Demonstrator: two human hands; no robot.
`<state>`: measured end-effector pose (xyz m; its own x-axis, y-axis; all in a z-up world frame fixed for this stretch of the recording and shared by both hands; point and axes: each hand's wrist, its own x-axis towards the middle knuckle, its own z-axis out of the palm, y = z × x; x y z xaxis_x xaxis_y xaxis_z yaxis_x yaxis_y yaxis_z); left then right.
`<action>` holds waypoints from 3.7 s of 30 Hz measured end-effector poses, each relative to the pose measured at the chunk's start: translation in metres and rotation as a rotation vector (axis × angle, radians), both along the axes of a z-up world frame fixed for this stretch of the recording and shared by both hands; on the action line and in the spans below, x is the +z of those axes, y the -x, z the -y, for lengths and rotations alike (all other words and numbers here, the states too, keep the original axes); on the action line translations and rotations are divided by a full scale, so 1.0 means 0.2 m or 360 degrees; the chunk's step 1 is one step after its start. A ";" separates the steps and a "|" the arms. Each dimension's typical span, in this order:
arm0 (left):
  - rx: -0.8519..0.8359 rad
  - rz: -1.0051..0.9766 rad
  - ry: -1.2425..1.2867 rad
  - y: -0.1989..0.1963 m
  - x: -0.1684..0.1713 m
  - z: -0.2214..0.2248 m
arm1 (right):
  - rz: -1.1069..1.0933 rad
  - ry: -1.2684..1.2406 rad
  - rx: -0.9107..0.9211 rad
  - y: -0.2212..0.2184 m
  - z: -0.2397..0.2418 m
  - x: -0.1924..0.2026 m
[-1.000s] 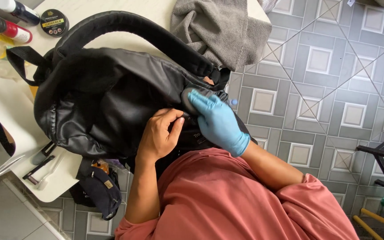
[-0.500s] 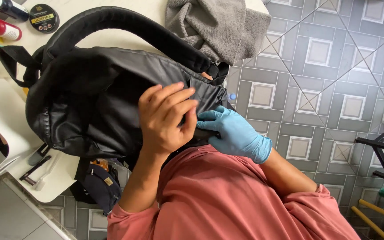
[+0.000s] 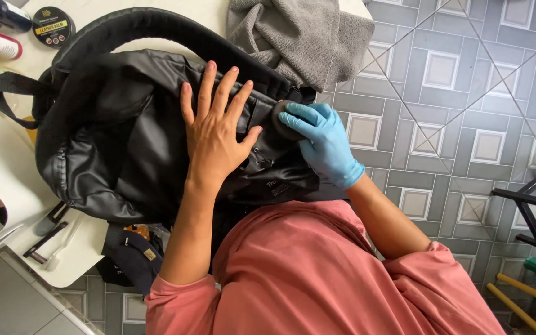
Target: The person cleans the exterior and straps of a black bag by rubbing it with a dark applicator pad.
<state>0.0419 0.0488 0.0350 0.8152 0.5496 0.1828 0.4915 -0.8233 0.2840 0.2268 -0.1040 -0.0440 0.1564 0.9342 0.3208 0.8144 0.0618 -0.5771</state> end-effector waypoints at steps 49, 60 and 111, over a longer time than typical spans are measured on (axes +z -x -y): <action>-0.0096 0.0001 0.0221 0.04 -0.07 -0.07 | -0.0678 0.0505 0.0580 0.04 0.00 0.43; -0.0073 0.0072 0.0213 0.05 -0.18 -0.08 | -0.0633 0.0332 0.0413 0.33 -0.02 0.20; -0.0082 0.0182 0.0276 0.08 -0.25 -0.12 | -0.0161 0.0095 -0.0303 0.20 -0.11 -0.05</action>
